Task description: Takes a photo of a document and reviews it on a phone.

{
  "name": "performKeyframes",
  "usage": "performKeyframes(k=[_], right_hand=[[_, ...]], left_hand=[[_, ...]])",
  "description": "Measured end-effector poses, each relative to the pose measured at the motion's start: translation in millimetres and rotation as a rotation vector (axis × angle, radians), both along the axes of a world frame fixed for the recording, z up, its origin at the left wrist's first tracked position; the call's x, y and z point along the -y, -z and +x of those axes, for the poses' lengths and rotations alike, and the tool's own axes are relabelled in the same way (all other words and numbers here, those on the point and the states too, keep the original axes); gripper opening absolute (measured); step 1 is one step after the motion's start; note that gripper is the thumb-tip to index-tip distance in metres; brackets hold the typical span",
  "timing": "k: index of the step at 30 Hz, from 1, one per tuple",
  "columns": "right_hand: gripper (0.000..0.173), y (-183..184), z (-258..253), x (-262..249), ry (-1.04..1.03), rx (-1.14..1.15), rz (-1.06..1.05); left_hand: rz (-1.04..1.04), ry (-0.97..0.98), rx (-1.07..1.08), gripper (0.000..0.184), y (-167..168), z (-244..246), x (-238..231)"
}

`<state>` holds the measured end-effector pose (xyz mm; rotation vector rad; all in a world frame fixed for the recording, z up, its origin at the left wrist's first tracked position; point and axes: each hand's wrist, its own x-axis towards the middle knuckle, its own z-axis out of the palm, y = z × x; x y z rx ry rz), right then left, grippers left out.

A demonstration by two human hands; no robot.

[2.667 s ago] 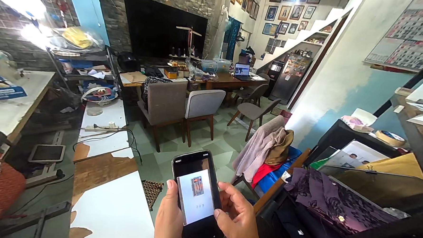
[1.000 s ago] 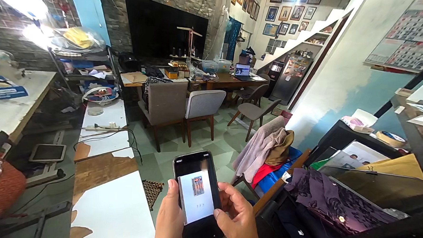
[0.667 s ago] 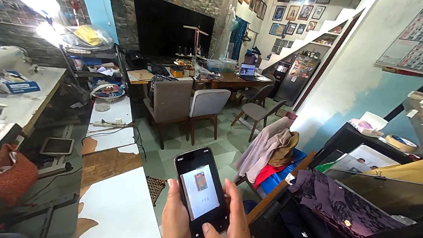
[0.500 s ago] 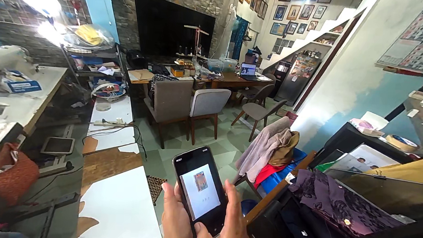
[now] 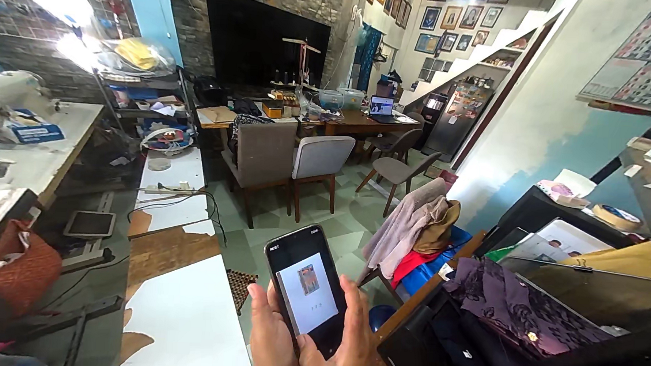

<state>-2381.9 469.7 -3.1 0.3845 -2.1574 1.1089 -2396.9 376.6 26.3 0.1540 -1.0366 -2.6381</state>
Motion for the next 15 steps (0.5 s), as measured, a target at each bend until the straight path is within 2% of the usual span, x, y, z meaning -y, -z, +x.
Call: performKeyframes(k=[15], right_hand=[[0.083,2.0,0.8,-0.5,-0.027,0.023,-0.03]], left_hand=[[0.024,0.019,-0.025,0.071,0.7,0.5,2.0]])
